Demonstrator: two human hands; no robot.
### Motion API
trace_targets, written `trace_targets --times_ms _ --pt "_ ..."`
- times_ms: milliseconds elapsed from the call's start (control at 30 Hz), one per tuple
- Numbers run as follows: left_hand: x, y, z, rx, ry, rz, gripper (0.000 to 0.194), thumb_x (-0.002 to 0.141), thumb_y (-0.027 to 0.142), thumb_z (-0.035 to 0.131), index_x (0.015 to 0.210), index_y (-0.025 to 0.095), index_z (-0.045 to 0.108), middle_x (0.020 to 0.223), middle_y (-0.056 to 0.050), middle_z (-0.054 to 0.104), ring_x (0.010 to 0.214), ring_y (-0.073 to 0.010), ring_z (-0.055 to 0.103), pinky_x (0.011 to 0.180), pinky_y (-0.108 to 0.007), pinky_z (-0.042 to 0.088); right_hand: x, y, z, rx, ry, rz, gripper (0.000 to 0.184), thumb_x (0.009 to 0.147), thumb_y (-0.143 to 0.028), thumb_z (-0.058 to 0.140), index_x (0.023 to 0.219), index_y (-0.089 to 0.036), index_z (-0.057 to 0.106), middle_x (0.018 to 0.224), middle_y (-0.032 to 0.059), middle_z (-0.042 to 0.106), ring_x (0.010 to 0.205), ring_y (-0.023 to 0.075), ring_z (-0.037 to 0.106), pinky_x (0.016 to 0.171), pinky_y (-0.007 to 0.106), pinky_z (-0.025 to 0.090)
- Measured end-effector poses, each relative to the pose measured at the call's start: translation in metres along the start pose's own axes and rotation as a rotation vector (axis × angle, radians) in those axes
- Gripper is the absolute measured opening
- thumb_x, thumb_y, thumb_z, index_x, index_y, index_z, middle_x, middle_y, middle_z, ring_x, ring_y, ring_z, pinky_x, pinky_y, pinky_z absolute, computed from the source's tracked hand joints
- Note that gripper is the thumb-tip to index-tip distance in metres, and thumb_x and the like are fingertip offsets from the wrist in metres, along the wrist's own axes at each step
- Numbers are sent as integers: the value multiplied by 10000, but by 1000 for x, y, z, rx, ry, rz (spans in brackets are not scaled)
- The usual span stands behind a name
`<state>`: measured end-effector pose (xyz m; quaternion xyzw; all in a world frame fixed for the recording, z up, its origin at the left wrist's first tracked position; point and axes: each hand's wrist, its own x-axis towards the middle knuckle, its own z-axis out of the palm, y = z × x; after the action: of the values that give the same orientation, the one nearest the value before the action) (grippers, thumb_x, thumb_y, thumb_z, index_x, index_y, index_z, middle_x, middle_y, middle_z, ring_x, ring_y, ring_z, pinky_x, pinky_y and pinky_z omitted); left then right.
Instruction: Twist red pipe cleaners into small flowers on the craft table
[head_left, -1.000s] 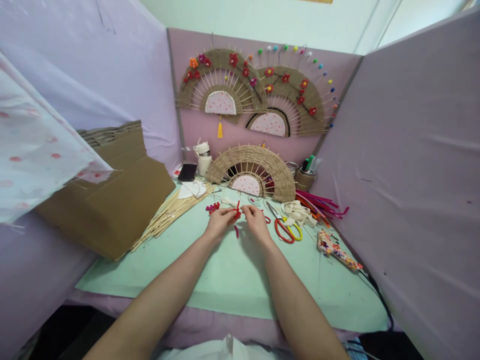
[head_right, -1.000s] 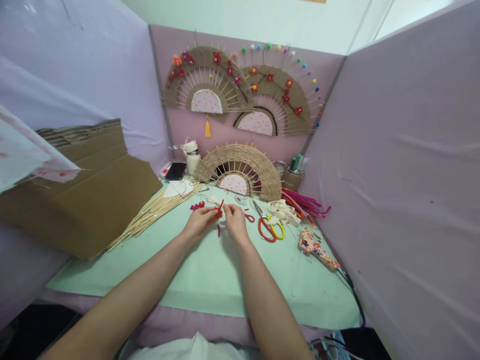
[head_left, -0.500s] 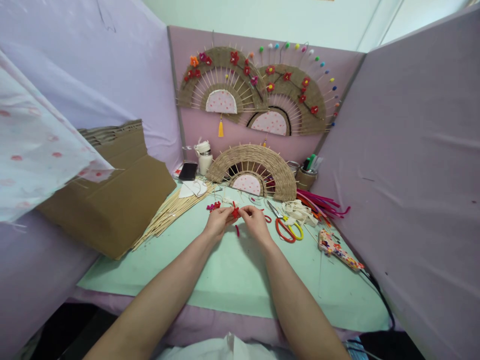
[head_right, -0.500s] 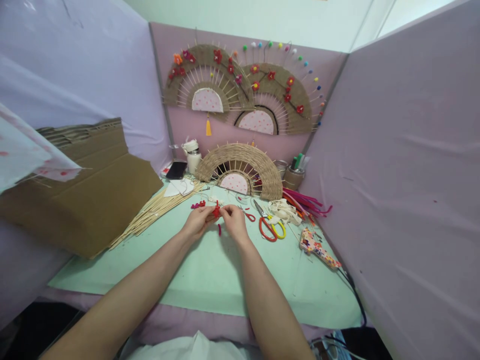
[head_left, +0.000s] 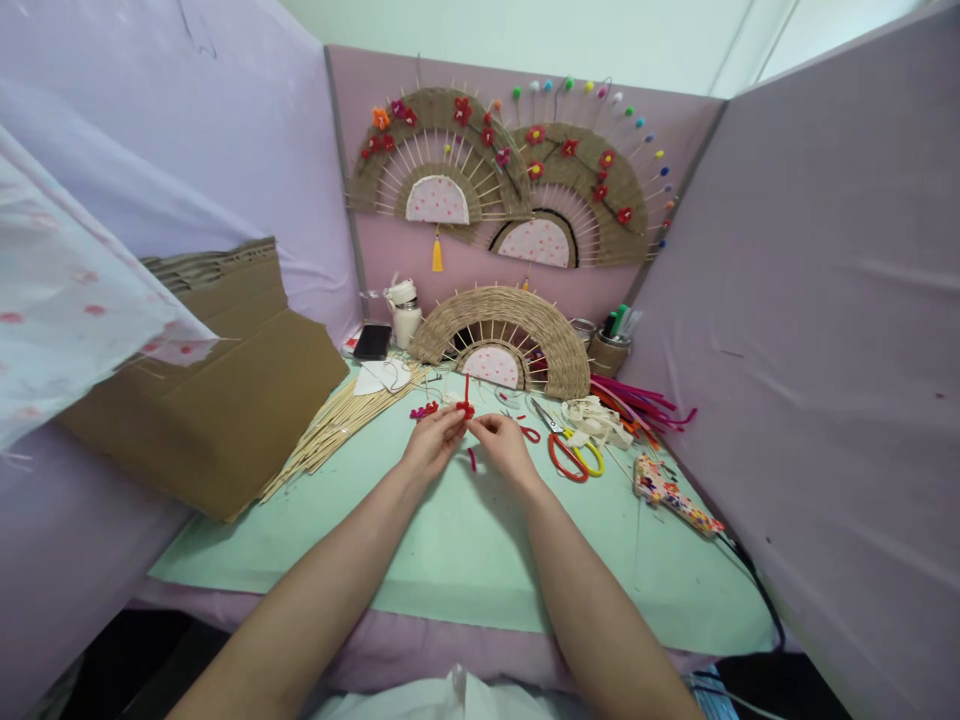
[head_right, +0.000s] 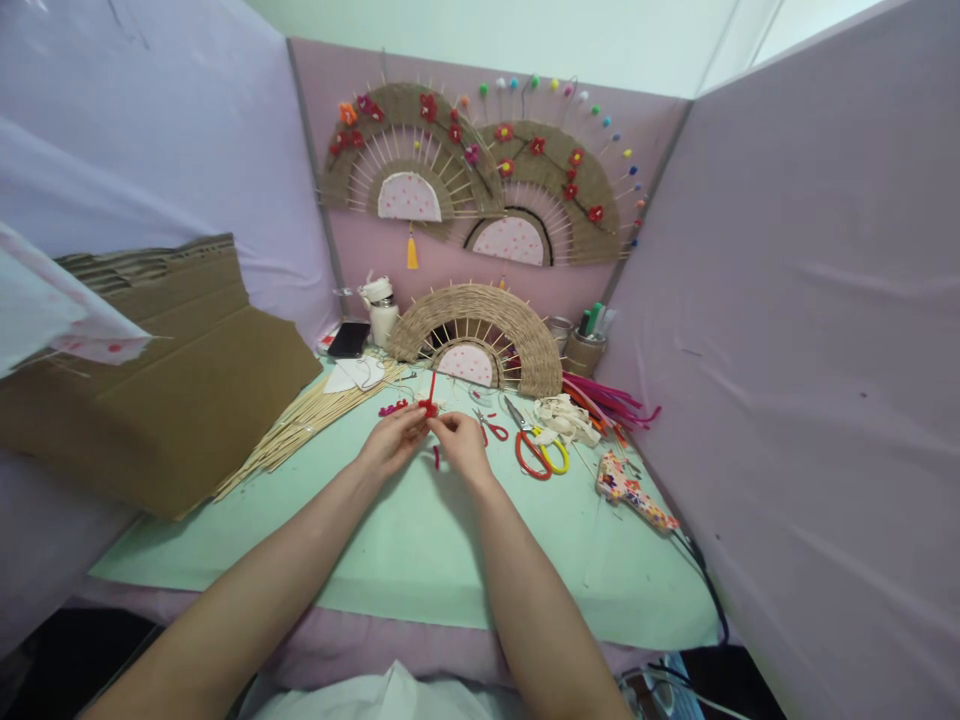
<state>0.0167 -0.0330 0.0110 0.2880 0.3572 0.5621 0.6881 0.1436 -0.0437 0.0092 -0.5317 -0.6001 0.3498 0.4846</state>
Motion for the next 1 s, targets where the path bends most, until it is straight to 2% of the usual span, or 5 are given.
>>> trace_targets --times_ms 167,367,767,867,1000 --pt "1 -6 2 37 69 46 186 585 179 747 747 130 668 772 -51 685 733 -115 615 744 -228 462 -1 0 7 81 5 4 262 711 -394 570 668 -145 640 643 19 626 597 131 526 593 246 396" --pt "2 -11 1 179 185 132 214 502 233 777 656 132 668 681 -39 662 670 -121 583 699 -253 447 -2 1 9 -18 68 -17 269 699 -399 558 601 -153 604 592 13 602 562 130 503 539 237 366" --pt "-1 -12 2 139 163 101 228 510 279 775 634 141 642 700 -47 665 704 -131 597 680 -241 447 -4 -1 11 -106 94 -43 255 725 -376 531 653 -155 636 637 35 643 605 158 535 598 263 377" --pt "2 -6 -1 42 133 29 222 563 281 755 711 149 656 772 -68 693 765 -151 634 694 -241 458 -1 0 6 -54 75 -24 315 751 -431 518 700 -152 655 691 52 668 652 174 562 630 273 397" --pt "3 8 -8 -131 117 -144 203 730 341 608 772 149 664 881 -111 707 857 -176 657 721 -259 487 -1 -4 -4 -45 200 4 376 784 -481 474 726 -151 644 717 63 665 689 187 562 655 284 404"
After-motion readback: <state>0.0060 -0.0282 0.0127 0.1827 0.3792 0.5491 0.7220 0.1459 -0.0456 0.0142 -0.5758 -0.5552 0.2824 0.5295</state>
